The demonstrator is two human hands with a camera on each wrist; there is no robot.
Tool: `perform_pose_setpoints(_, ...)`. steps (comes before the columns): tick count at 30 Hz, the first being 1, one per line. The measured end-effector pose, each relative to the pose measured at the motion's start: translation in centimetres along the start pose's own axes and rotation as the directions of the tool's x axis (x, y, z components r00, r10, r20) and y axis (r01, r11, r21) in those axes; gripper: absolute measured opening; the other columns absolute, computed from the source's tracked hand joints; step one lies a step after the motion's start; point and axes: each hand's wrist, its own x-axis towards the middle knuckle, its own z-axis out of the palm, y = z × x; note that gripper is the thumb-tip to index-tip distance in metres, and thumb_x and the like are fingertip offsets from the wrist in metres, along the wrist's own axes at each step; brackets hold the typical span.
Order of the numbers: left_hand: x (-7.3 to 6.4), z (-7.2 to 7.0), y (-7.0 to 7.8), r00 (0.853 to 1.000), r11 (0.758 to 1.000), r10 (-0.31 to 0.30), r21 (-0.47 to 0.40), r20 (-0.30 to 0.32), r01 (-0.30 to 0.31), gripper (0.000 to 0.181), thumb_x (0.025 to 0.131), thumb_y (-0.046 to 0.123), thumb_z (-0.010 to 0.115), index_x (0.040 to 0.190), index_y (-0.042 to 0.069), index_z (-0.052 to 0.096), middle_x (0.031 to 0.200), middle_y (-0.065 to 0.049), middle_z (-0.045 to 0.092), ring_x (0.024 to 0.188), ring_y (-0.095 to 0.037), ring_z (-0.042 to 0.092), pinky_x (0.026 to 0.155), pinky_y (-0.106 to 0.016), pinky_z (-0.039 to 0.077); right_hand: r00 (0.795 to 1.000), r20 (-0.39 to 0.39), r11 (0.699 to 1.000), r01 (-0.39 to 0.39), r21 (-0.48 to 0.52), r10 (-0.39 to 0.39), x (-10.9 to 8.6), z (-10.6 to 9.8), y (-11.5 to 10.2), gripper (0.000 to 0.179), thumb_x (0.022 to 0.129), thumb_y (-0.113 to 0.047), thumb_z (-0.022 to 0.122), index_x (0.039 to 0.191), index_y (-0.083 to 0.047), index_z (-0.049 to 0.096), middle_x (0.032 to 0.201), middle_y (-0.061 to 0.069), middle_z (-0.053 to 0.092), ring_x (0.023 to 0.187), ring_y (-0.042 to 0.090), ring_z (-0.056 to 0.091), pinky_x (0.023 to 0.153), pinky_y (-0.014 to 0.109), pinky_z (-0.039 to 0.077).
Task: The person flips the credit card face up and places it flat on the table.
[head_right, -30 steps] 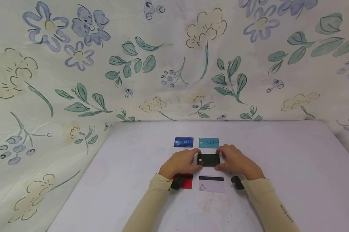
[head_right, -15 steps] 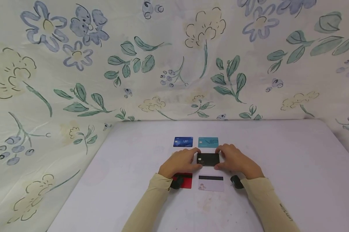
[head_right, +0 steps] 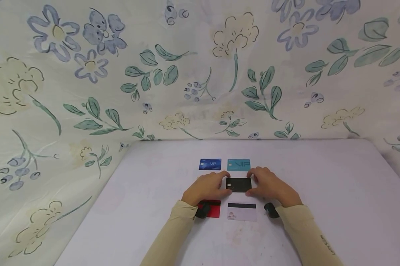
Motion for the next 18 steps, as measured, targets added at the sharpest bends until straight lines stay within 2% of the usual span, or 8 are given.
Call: perform_pose_setpoints(18, -0.21, 0.2, -0.09, 1.0, 1.0, 0.002, 0.007, -0.015, -0.001, 0.058, 0.093, 0.044, 0.07, 0.144, 0.021, 0.056, 0.119, -0.005, 0.073, 0.088, -0.015, 0.062, 0.086, -0.036, 0.058, 1.0, 0.002, 1.0, -0.02, 0.013, 0.02, -0.22, -0.01, -0.3, 0.063, 0.078, -0.03, 0.091, 0.129, -0.005, 0.063, 0.112, 0.011, 0.063, 0.104, 0.026, 0.054, 0.097, 0.049, 0.053)
